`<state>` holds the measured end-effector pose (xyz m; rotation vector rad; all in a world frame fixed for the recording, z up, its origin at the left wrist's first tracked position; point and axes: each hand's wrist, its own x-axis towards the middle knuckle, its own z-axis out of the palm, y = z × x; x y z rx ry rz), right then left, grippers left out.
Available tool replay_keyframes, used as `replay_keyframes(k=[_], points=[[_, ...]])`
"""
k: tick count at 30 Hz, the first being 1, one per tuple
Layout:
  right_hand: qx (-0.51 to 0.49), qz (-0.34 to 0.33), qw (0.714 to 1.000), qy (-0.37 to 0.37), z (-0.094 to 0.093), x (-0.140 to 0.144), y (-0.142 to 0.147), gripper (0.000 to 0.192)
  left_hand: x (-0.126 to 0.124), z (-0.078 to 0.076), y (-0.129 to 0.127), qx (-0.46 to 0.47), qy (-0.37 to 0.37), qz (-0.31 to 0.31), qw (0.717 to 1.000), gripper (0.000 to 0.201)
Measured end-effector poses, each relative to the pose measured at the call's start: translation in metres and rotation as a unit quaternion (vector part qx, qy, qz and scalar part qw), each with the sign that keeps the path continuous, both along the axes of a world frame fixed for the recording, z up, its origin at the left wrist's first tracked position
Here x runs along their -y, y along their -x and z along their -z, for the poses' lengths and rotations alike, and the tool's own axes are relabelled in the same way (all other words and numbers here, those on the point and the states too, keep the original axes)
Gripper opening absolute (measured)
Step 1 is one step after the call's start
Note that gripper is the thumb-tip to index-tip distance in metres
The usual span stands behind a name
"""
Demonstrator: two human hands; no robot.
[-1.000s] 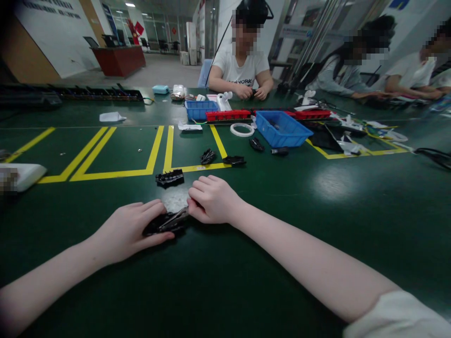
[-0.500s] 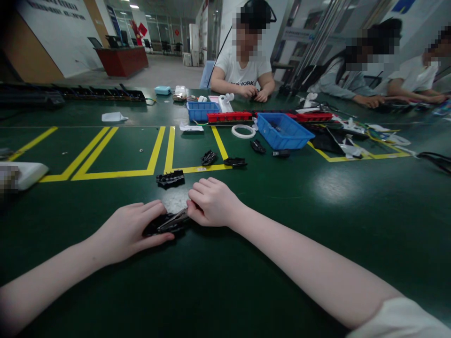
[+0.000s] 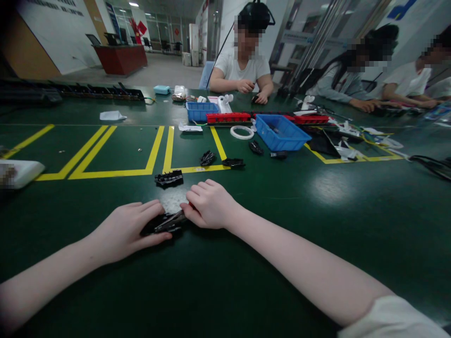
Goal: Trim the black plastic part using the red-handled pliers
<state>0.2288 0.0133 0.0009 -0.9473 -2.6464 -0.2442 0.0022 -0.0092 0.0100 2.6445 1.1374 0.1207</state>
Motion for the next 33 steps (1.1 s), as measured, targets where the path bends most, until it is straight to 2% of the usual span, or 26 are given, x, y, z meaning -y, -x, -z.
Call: replay_keyframes(k=[14, 33], points=[[0.008, 0.002, 1.000, 0.024, -0.0014, -0.0012, -0.0008, 0.033, -0.0001, 0.0005, 0.0008, 0.006, 0.000, 0.000, 1.000, 0.037], [0.008, 0.011, 1.000, 0.013, -0.0015, -0.0010, -0.0020, 0.033, 0.0000, -0.0010, 0.0004, 0.002, 0.000, 0.000, 1.000, 0.036]])
